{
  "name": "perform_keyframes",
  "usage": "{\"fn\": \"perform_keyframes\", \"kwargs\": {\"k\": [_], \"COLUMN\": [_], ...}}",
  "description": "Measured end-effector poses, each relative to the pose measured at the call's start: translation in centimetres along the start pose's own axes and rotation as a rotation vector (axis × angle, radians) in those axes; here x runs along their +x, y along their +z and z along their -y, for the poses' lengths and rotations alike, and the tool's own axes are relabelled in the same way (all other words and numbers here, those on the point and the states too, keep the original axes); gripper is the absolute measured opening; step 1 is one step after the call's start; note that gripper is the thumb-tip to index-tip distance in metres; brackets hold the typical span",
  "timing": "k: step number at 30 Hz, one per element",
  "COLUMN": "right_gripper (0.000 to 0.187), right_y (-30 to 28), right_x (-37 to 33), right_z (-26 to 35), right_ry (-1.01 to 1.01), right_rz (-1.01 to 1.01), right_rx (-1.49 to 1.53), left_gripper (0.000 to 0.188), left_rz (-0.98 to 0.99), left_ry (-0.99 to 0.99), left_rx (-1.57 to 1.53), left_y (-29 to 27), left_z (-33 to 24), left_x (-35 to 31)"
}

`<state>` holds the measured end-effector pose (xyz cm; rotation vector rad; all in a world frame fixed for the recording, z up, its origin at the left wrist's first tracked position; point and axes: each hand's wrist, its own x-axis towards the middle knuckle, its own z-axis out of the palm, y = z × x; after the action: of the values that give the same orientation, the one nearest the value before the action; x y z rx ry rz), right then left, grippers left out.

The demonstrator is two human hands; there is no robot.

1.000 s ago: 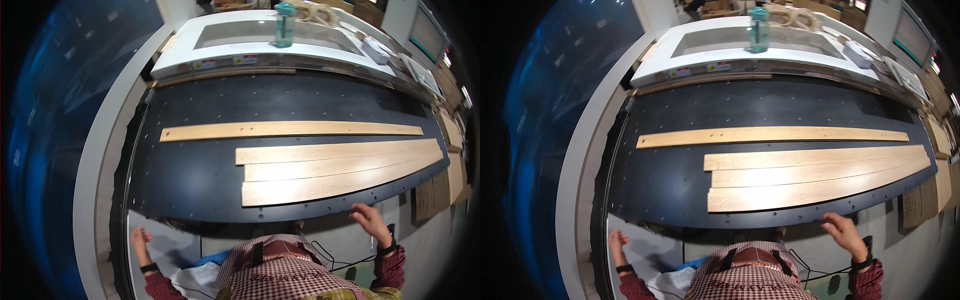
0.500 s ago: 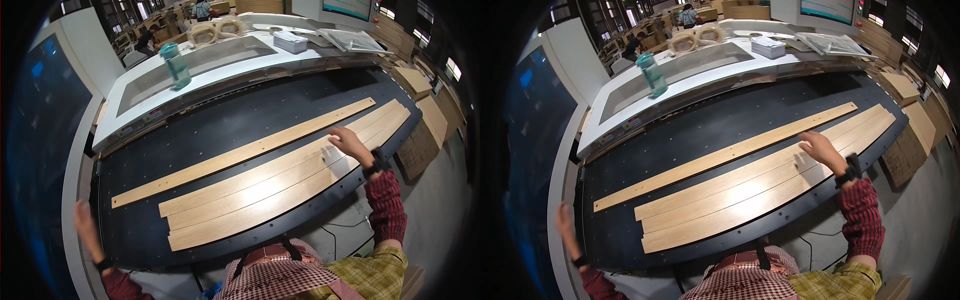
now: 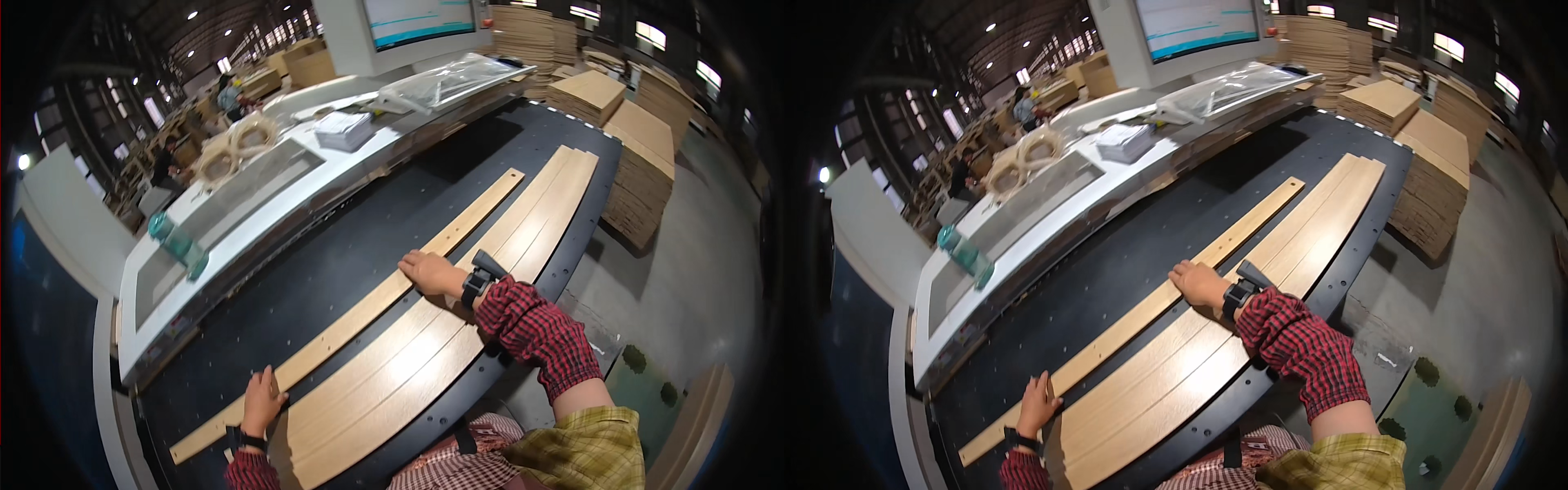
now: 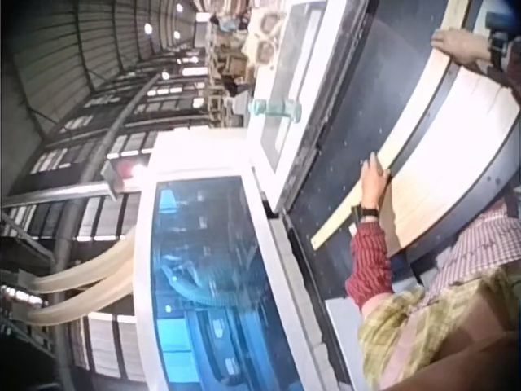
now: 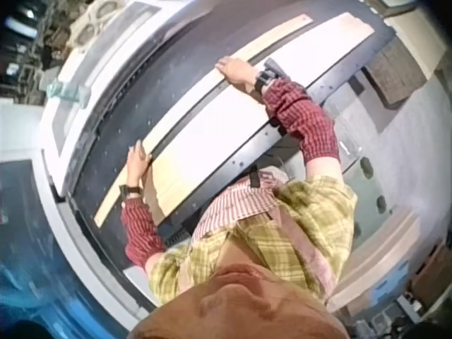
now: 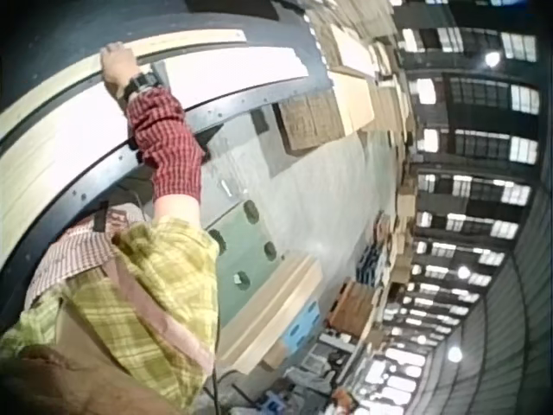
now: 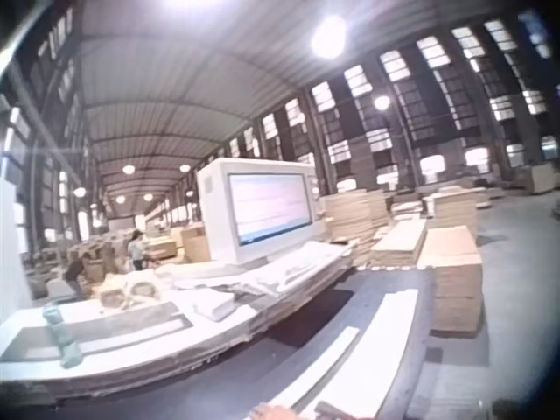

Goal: Cleaning the surface of a panel processing machine using an air blower and then stacking wooden boards on a pallet.

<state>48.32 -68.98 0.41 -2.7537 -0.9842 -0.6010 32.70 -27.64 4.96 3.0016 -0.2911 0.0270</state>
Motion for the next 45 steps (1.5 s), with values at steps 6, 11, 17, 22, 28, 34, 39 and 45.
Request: {"fn": "perform_keyframes", "kwargs": {"k": [6, 11, 17, 22, 28, 34, 39, 45], "right_gripper": [0.012, 0.008, 0.011, 0.013, 0.015, 0.026, 0.032, 0.040], "right_y": [-1.1, -2.0, -2.6, -2.5, -1.3, -2.0, -3.1, -2.6], "right_x": [0.5, 0.1, 0.5, 0.4, 1.5, 1.4, 1.1, 1.6], "right_z": [0.3, -0.1, 0.1, -0.4, -0.1, 0.6, 1.0, 0.7], "right_ry": [-0.034, -0.027, -0.022, -0.015, -0.035, 0.024, 0.108, 0.118], "right_rz": [-0.118, -0.154, -0.132, -0.164, -0.213, -0.120, 0.013, 0.103], "right_rx": [0.003, -0.025, -0.020, -0.063, -0.008, 0.149, 0.039, 0.098], "left_gripper": [0.055, 0.040, 0.049, 0.049, 0.058, 0.050, 0.049, 0.047], "left_rz": [0.006, 0.033, 0.009, -0.047, -0.234, -0.242, -0.293, -0.352], "left_ry": [-0.094, -0.072, -0.138, -0.126, -0.057, 0.048, -0.008, 0.001], "left_rx": [-0.002, 0.029, -0.103, -0.136, -0.059, -0.105, -0.051, -0.110], "left_y": [-0.7, -3.4, -2.6, -1.8, 0.5, 1.1, 0.6, -0.9], "left_z": [-1.4, -5.0, -4.0, -4.0, -1.6, -0.5, -1.5, -1.6], "left_x": [-0.3, 0.3, -0.2, -0.1, -0.5, 1.0, -0.7, -2.1]}}
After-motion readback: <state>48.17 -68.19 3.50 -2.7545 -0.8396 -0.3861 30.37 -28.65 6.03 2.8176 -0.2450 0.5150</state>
